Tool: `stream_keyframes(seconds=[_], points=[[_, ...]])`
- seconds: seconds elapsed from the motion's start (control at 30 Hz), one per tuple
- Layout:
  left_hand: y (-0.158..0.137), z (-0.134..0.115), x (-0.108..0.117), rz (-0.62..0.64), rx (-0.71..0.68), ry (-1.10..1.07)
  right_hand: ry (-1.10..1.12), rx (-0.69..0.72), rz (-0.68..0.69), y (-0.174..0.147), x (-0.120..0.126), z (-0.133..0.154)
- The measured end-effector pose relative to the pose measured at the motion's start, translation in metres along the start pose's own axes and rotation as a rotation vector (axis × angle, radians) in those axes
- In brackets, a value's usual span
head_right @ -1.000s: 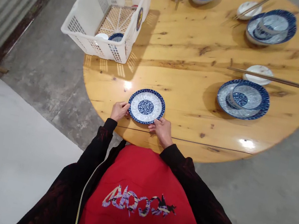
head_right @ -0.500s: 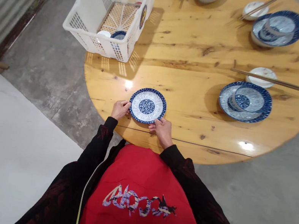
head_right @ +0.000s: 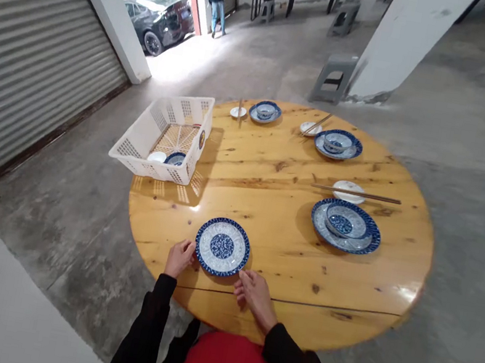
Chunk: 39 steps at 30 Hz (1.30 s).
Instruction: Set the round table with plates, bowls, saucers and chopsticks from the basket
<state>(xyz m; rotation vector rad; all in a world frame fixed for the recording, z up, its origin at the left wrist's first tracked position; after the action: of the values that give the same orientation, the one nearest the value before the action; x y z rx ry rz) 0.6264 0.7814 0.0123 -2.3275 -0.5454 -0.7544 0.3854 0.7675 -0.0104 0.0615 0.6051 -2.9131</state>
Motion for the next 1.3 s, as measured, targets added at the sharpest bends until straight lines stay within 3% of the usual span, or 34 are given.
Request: stream_keyframes(seconds=[0.13,0.23,0.33,0.4,0.5,0.6,0.77,0.87,0.97,1.13,1.3], points=[[-0.011,0.009,0.009,-0.082,0.1,-0.024,0.015,-0.018,0.024,-0.011,0.015,-0.005],[-0.035,0.008,0.01,-0.199,0.052,-0.024,0.038,0.024,0.063,-0.02,0.028,-0.002],[-0.073,-0.004,-0.006,-0.277,-0.001,-0.03,0.049,0.023,0.1,-0.03,0.049,0.003],[-0.103,-0.017,-0.028,-0.301,-0.04,-0.037,0.059,0.018,0.114,-0.038,0.072,0.007],[-0.153,-0.045,-0.079,-0.28,-0.125,-0.057,0.08,0.042,0.091,-0.056,0.129,0.015],[-0.206,-0.079,-0.15,-0.18,-0.18,-0.061,0.096,0.085,0.028,-0.079,0.209,0.02],[-0.282,-0.139,-0.277,0.156,-0.349,0.037,0.08,0.059,-0.172,-0.123,0.353,0.013],[-0.309,-0.167,-0.331,0.326,-0.531,0.196,0.09,0.006,-0.286,-0.139,0.417,0.005],[-0.316,-0.191,-0.366,0.408,-0.613,0.353,0.089,-0.019,-0.307,-0.137,0.459,0.002],[-0.301,-0.238,-0.418,0.444,-0.573,0.441,0.054,-0.008,-0.309,-0.1,0.517,0.006],[-0.265,-0.318,-0.493,0.501,-0.591,0.456,-0.016,-0.062,-0.373,-0.052,0.595,0.015]])
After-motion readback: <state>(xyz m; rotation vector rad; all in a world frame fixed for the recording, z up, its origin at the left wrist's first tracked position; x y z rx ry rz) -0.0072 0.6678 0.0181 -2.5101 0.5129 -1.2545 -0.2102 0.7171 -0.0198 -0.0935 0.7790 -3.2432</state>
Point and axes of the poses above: each hand's wrist, its own y-axis towards the middle knuckle, its own x-axis out of the back of the hand, z = x × y, the point moved 1 cm from there along y, towards the middle knuckle, and after that the axes turned 14 degrees about x, right-handed, at the moved point
